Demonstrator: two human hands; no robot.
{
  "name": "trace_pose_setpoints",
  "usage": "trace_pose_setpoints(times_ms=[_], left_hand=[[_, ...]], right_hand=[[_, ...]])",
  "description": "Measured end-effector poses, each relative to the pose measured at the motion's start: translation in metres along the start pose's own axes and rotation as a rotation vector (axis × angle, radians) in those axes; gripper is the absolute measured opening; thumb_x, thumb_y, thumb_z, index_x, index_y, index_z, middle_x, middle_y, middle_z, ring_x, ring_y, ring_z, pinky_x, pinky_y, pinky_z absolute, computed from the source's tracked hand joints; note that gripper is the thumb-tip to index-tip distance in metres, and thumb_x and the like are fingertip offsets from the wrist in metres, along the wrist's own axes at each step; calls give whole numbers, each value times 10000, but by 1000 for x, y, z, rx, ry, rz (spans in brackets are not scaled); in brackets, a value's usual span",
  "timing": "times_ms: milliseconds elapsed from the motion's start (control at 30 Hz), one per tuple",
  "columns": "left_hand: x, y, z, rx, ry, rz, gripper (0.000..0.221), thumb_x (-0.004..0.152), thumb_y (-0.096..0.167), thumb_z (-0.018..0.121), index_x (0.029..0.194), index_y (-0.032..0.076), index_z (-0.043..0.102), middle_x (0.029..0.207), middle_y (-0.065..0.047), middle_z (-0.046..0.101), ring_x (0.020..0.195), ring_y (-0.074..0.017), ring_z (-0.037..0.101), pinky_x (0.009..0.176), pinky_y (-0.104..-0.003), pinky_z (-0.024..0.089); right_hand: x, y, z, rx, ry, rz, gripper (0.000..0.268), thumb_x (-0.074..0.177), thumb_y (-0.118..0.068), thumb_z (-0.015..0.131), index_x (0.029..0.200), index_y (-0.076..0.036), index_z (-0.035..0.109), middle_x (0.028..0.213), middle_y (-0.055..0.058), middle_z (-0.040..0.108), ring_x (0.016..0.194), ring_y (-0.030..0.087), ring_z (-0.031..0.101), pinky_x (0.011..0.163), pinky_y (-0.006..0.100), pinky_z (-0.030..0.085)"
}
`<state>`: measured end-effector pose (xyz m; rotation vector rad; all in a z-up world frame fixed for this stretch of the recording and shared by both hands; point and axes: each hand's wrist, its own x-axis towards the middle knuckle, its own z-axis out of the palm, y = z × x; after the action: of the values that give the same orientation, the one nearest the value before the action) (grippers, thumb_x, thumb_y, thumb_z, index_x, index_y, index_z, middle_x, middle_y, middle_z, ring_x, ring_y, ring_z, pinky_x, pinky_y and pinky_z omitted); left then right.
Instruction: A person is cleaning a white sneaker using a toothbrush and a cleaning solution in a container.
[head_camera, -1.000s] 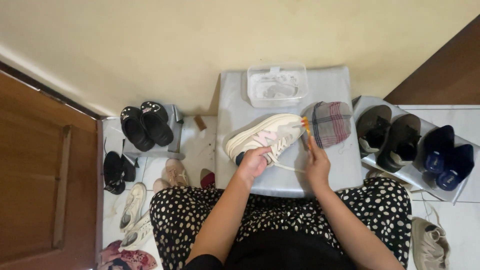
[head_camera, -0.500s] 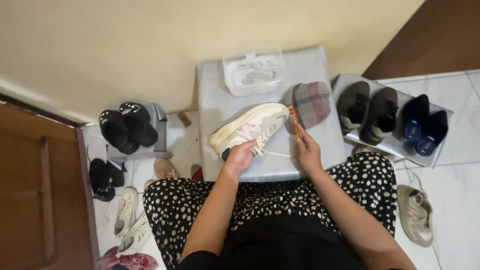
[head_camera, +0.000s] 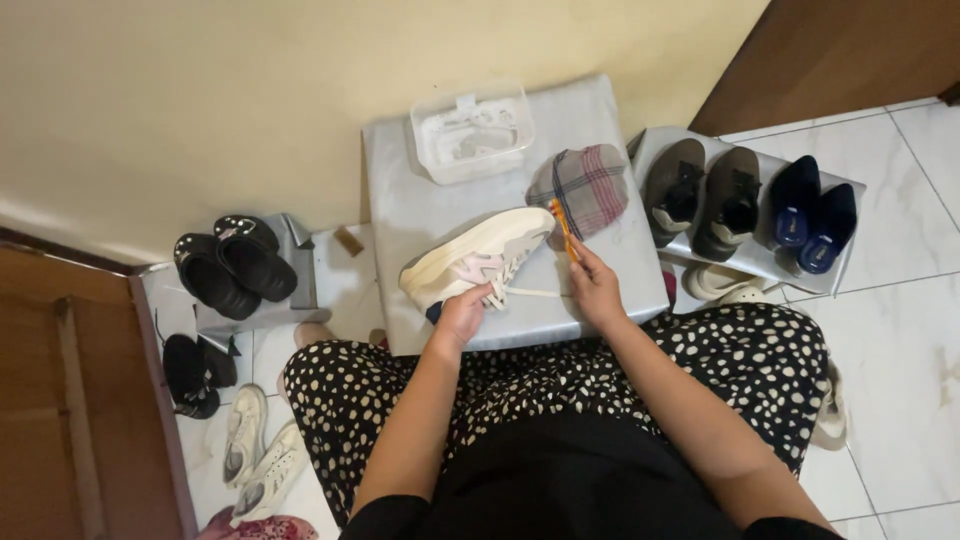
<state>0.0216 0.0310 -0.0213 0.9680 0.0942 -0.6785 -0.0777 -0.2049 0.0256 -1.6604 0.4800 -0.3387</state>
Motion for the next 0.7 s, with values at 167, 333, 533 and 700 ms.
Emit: trace_pose_setpoints(times_ms=[167, 333, 533, 700], left_hand=[[3, -3, -1, 0, 2, -17, 358, 896, 68, 720, 1251, 39, 686, 1229, -25, 670, 1151, -151, 589, 1119, -359, 397], [4, -4, -4, -7, 15, -24, 353, 902, 88, 723, 1251, 43, 692, 1231, -20, 678, 1143, -152, 591, 1122, -368, 391], [3, -4, -4, 20, 18, -22, 371, 907, 84, 716, 1273, 32, 677, 1249, -20, 664, 1149, -153, 583, 1130, -364, 383], [9, -10, -11, 12, 15, -33, 367, 904, 81, 722, 1265, 35, 681, 1238, -27, 672, 1146, -155, 593, 1130, -369, 388]], right_hand=[[-3, -3, 1, 1, 7, -11, 501, 1031, -46, 546, 1475, -276, 580, 821, 36, 629, 640, 107, 607, 569, 255, 543], [0, -3, 0, -33, 9, -43, 512, 1026, -54, 558, 1479, -290, 582, 824, 37, 638, 659, 111, 619, 589, 268, 550], [-5, -22, 7, -117, 54, -40, 514, 1025, -52, 567, 1474, -301, 588, 1056, 148, 715, 915, 236, 716, 822, 370, 592], [-9, -29, 10, -121, 63, -50, 510, 1016, -34, 569, 1476, -254, 575, 1397, 143, 629, 1255, 325, 599, 1062, 448, 496]])
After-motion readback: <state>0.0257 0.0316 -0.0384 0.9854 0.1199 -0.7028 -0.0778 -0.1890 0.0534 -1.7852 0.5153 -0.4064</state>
